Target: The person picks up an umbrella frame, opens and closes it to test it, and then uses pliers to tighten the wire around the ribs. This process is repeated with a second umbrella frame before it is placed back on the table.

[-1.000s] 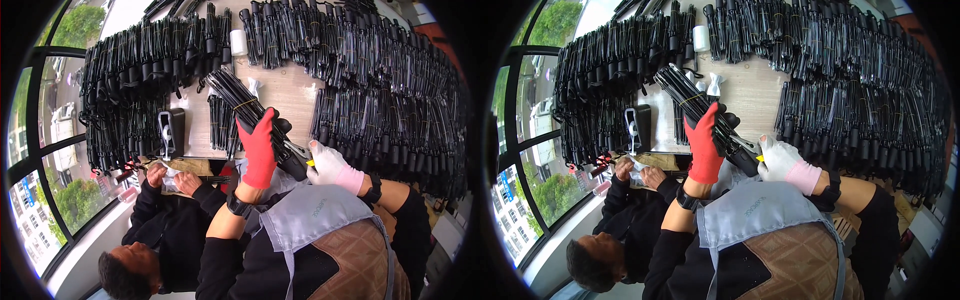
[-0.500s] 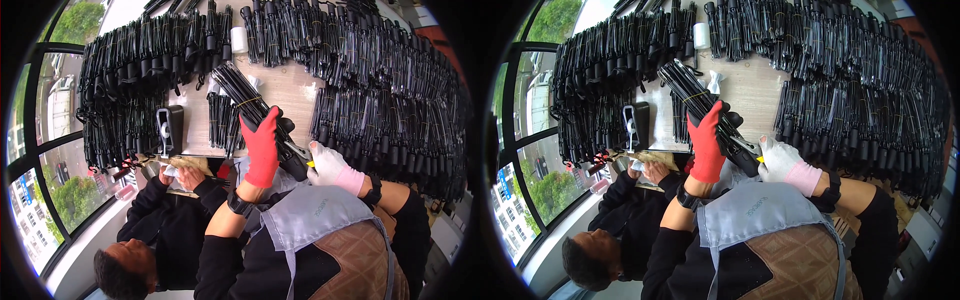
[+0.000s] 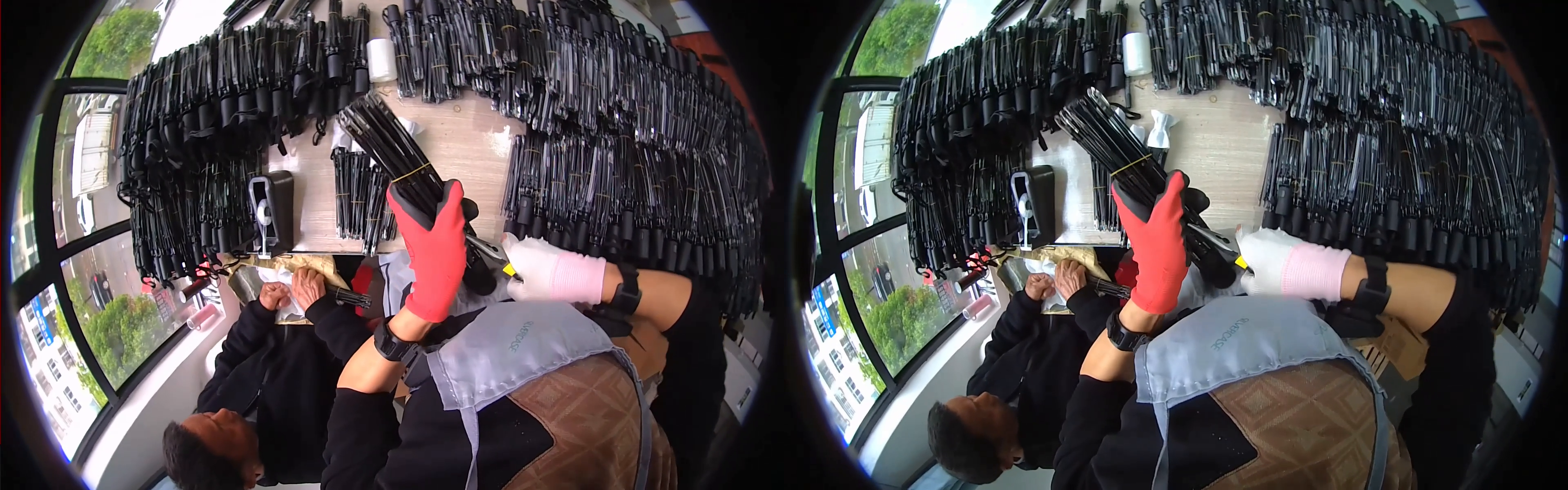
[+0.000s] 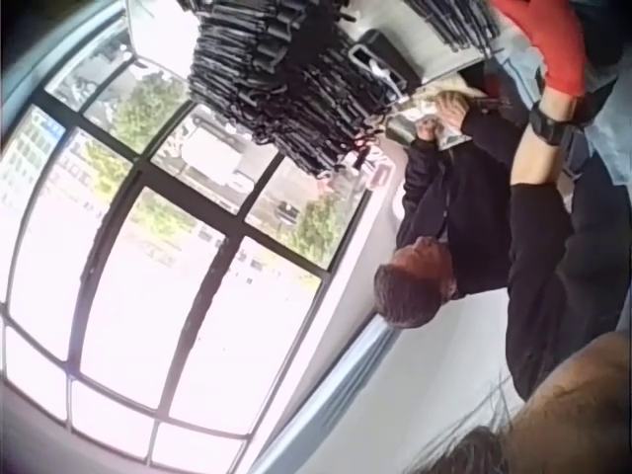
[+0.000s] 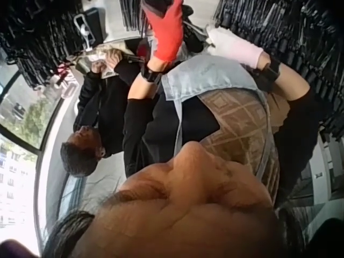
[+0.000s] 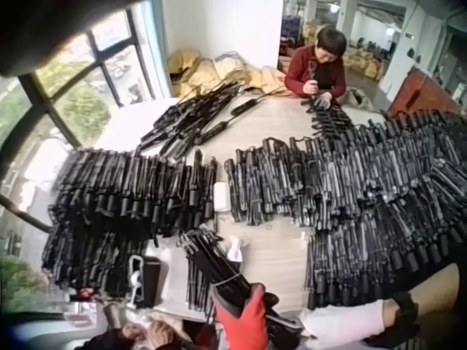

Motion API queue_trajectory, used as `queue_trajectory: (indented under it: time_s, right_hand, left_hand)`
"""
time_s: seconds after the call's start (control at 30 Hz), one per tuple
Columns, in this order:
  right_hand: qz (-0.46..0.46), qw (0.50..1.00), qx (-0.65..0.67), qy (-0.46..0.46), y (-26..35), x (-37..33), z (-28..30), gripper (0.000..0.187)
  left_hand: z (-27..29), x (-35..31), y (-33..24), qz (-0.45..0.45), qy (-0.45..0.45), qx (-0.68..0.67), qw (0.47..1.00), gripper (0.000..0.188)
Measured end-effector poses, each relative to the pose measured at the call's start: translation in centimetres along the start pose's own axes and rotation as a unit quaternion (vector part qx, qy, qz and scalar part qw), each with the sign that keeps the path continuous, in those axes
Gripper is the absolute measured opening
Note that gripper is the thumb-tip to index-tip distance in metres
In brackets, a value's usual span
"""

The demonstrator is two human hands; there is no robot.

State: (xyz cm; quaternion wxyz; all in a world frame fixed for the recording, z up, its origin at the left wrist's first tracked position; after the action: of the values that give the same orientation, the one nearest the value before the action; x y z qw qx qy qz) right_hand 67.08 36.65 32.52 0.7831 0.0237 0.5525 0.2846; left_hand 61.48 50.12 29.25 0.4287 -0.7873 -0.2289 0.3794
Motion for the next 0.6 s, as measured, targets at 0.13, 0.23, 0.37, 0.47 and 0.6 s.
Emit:
queue_trajectory:
  time_s: [0.13, 0.23, 0.37, 0.47, 0.6]
  right_hand:
    - [0.024, 1.0, -0.015, -0.005, 0.8, -0.3, 0.9, 0.037]
    - [0.053, 0.997, -0.042, -0.037, 0.2, 1.1, 1.5, 0.031]
    - [0.054, 0.887, 0.415, 0.194, -2.8, 3.6, 0.2, 0.023]
    - [-0.019, 0.764, 0.639, 0.086, -5.6, 3.0, 0.1, 0.019]
    - [-0.099, 0.824, 0.543, 0.131, -5.5, 1.4, 0.8, 0.015]
  left_hand:
    - [0.1, 0.2, -0.2, -0.035, 0.008, 0.06, 0.998, 0.031]
    - [1.1, 2.9, 1.4, 0.018, 0.055, -0.092, 0.994, 0.032]
    - [1.6, 5.3, 2.7, 0.087, 0.095, -0.212, 0.969, 0.033]
    - [0.6, 6.0, 0.3, 0.114, 0.116, -0.198, 0.967, 0.034]
    - [0.5, 6.1, -1.0, 0.139, 0.194, -0.12, 0.964, 0.033]
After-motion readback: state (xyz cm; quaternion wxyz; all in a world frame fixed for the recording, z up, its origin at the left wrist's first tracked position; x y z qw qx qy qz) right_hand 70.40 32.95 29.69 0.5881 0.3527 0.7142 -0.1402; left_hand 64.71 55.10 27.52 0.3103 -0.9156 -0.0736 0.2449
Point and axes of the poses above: each hand's wrist, its own x-axis towards the middle knuckle, its own z-axis out of the back of the hand, y = z × x, the point moved 5 cm from there along x, towards the middle knuckle, and after that the axes turned 9 degrees about -z, right-handed, at the moved point
